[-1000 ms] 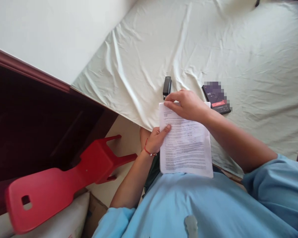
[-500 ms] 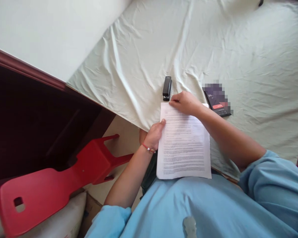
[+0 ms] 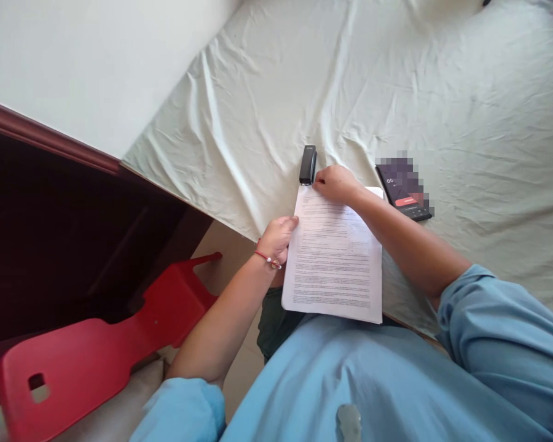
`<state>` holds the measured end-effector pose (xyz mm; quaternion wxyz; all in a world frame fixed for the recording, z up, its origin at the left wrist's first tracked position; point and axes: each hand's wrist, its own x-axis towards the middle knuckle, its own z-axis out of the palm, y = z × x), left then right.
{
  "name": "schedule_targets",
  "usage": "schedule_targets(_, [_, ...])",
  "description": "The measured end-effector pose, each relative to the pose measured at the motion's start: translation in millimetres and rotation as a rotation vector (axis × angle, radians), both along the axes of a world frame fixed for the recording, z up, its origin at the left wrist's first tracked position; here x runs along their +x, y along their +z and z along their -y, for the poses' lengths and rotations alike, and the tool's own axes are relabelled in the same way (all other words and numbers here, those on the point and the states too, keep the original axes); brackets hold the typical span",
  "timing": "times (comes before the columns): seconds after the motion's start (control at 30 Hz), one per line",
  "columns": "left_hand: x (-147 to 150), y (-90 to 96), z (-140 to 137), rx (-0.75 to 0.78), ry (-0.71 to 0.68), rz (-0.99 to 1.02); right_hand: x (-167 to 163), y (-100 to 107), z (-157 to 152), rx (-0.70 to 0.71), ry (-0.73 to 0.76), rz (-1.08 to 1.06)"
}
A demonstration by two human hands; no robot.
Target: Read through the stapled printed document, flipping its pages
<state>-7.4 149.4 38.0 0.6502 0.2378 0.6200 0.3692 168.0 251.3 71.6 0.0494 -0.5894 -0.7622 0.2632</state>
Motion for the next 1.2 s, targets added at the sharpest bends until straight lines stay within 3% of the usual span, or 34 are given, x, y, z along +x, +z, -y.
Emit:
schedule_targets(0.23, [7.6, -1.4, -11.0, 0.017, -0.001, -0.03, 1.5, -10.1, -7.3, 0.041, -0.032, 0.018])
schedule_targets(0.4, [12.0, -1.5, -12.2, 0.039, 0.021, -0.011, 6.4, -16.3, 9.2, 0.347, -0.04, -0.068])
schedule_targets(0.53, [11.5, -2.8, -10.9, 0.086, -0.011, 0.005, 7.8, -14.3, 24.3, 0.541, 0.148, -0.136])
schedule_targets(0.67, [11.3, -4.0, -11.2, 0.069, -0.003, -0.016, 7.9, -16.1, 29.8, 0.512, 0.275, -0.077])
schedule_targets(0.93, [17.2, -2.1, -13.2, 0.066, 0.035, -0.049, 2.9, -22.1, 33.6, 0.476, 0.252, -0.061])
schedule_targets(1.07, [17.8, -1.6, -7.7, 0.116, 0.046, -0.082, 3.3, -17.6, 43.6, 0.463, 0.195, -0.092])
schedule_targets(1.2, [4.8, -1.7, 10.5, 0.17, 0.013, -0.131, 17.7, -5.8, 80.2, 0.468, 0.058, -0.162])
